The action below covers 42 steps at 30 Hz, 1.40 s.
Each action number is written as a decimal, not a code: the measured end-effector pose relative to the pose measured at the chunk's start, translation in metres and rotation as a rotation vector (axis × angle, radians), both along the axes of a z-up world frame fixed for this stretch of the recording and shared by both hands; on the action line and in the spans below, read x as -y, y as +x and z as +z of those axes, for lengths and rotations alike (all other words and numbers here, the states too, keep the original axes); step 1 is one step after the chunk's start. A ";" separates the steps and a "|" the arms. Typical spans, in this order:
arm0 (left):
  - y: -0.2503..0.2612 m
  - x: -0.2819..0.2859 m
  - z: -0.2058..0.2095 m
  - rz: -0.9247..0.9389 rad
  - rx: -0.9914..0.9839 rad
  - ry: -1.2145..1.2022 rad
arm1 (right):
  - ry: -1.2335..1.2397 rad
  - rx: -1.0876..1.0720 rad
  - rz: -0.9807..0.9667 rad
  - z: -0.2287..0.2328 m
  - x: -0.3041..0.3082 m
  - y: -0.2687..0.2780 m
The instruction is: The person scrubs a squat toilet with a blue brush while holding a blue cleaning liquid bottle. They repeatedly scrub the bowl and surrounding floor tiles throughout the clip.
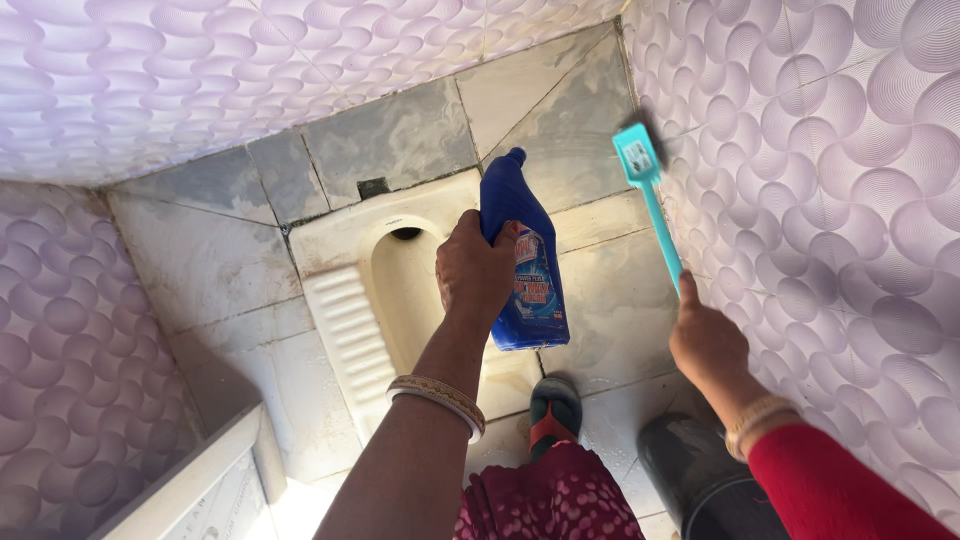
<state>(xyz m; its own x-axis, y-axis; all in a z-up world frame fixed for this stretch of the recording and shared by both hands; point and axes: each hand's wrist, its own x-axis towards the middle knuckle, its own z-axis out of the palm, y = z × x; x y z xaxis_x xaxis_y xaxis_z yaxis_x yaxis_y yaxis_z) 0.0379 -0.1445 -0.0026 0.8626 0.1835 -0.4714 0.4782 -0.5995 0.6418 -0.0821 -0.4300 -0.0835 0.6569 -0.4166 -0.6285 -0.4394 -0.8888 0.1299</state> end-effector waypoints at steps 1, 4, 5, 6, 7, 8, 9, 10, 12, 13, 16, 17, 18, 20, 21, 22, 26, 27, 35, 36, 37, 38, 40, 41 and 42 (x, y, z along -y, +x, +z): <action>-0.002 -0.001 0.001 -0.008 -0.006 -0.022 | -0.006 0.059 0.051 0.000 -0.001 0.009; -0.008 -0.010 0.002 -0.010 -0.057 -0.095 | -0.002 0.202 0.178 -0.006 0.000 0.082; -0.010 -0.012 0.002 -0.012 -0.082 -0.122 | 0.032 0.205 0.123 -0.008 0.002 0.113; -0.010 -0.016 0.001 -0.031 -0.048 -0.068 | 0.031 0.233 0.148 -0.010 0.002 0.145; -0.009 -0.020 -0.002 -0.059 -0.013 -0.017 | 0.025 0.263 0.166 -0.011 0.003 0.166; -0.008 -0.025 -0.004 -0.087 0.023 0.034 | 0.044 0.269 0.153 -0.015 0.000 0.176; -0.009 -0.031 -0.007 -0.074 -0.012 0.013 | 0.066 0.271 0.142 -0.020 -0.010 0.180; -0.011 -0.037 -0.011 -0.062 -0.046 -0.009 | 0.088 0.272 0.131 -0.024 -0.022 0.178; -0.015 -0.050 -0.017 -0.040 -0.050 -0.023 | 0.142 0.239 0.077 -0.034 -0.064 0.150; -0.016 -0.059 -0.020 -0.025 -0.012 -0.008 | 0.167 0.199 0.097 -0.040 -0.094 0.134; -0.016 -0.099 -0.029 -0.051 0.164 0.136 | 0.335 0.146 0.246 -0.047 -0.189 0.082; -0.019 -0.116 -0.033 -0.070 0.222 0.202 | 0.365 0.124 0.366 -0.048 -0.221 0.071; -0.023 -0.135 -0.036 -0.042 0.201 0.236 | 0.396 0.102 0.487 -0.050 -0.251 0.063; -0.025 -0.172 -0.040 0.010 0.167 0.296 | 0.385 0.071 0.612 -0.048 -0.296 0.059; -0.026 -0.189 -0.042 0.041 0.128 0.292 | 0.376 0.051 0.675 -0.046 -0.309 0.056; -0.025 -0.206 -0.042 0.072 0.088 0.288 | 0.374 0.052 0.567 -0.044 -0.317 0.056; -0.025 -0.256 -0.036 0.144 0.043 0.223 | 0.284 0.166 0.220 -0.038 -0.302 0.066; -0.026 -0.268 -0.035 0.147 0.041 0.218 | 0.272 0.156 0.182 -0.040 -0.294 0.070; -0.032 -0.347 -0.036 0.263 0.104 0.202 | 0.234 0.424 -0.093 -0.109 -0.341 0.089; -0.034 -0.355 -0.038 0.266 0.111 0.215 | 0.288 0.416 0.004 -0.121 -0.373 0.088; -0.036 -0.364 -0.040 0.268 0.119 0.233 | 0.178 0.664 0.720 -0.129 -0.404 0.080; -0.037 -0.373 -0.041 0.270 0.128 0.251 | 0.232 0.519 0.674 -0.139 -0.444 0.074; -0.041 -0.391 -0.043 0.312 0.129 0.281 | 0.474 0.124 0.338 -0.147 -0.511 0.052; -0.040 -0.396 -0.045 0.327 0.135 0.288 | 0.524 0.070 0.402 -0.147 -0.527 0.049; -0.041 -0.399 -0.046 0.319 0.174 0.326 | 0.533 0.076 0.438 -0.146 -0.535 0.052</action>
<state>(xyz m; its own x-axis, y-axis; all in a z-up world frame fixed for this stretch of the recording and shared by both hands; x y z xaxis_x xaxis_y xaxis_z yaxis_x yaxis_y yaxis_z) -0.0031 0.2546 -0.0489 0.8001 0.5659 -0.1991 0.5733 -0.6235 0.5316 -0.0304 0.1055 -0.2294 0.7443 0.2497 -0.6194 -0.0167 -0.9202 -0.3910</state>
